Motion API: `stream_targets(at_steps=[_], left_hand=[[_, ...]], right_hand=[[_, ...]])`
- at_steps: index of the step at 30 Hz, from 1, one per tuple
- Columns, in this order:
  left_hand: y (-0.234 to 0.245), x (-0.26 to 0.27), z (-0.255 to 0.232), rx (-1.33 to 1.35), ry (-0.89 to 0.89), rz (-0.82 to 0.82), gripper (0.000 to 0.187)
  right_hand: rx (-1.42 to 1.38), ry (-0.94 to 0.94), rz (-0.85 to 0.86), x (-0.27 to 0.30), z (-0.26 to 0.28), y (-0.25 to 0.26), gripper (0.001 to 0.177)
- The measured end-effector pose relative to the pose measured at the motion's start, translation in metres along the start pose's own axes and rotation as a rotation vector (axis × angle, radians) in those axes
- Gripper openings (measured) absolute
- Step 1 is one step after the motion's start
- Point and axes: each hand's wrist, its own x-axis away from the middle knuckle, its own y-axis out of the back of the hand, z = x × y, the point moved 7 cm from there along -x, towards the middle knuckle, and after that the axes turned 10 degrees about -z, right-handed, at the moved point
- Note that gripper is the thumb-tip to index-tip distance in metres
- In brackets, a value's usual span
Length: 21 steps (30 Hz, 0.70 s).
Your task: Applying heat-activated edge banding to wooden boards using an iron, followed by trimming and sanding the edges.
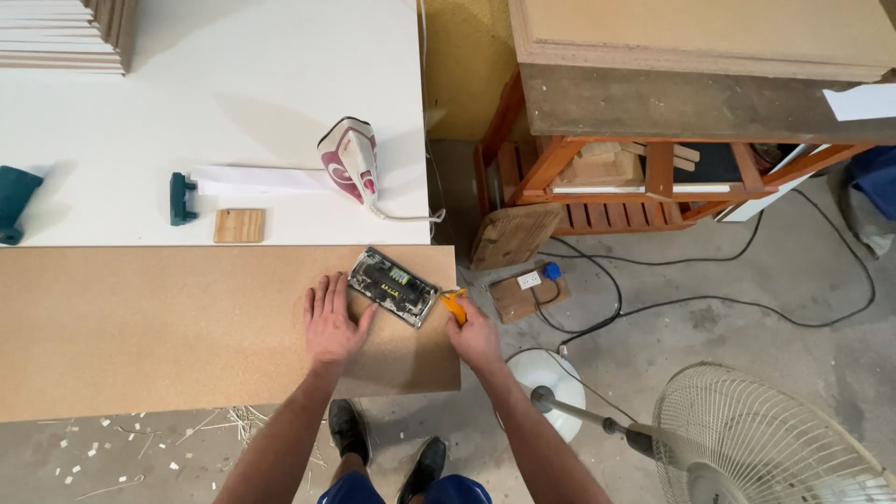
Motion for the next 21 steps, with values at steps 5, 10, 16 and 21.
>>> stream_targets(at_steps=[5,10,16,21], left_hand=[[0.006,-0.002,-0.001,0.009,0.053,-0.014,0.082],[0.007,-0.002,-0.002,0.003,0.063,-0.005,0.077],[0.008,-0.004,-0.003,0.018,0.057,-0.049,0.075],[0.009,-0.004,-0.004,0.018,0.062,-0.062,0.075]], right_hand=[[0.035,0.004,-0.003,-0.020,0.007,-0.001,0.038],[0.110,0.014,0.043,-0.034,0.007,-0.003,0.037],[0.147,-0.058,0.159,-0.051,0.028,0.007,0.040],[0.159,-0.077,0.227,-0.070,0.030,0.005,0.039]])
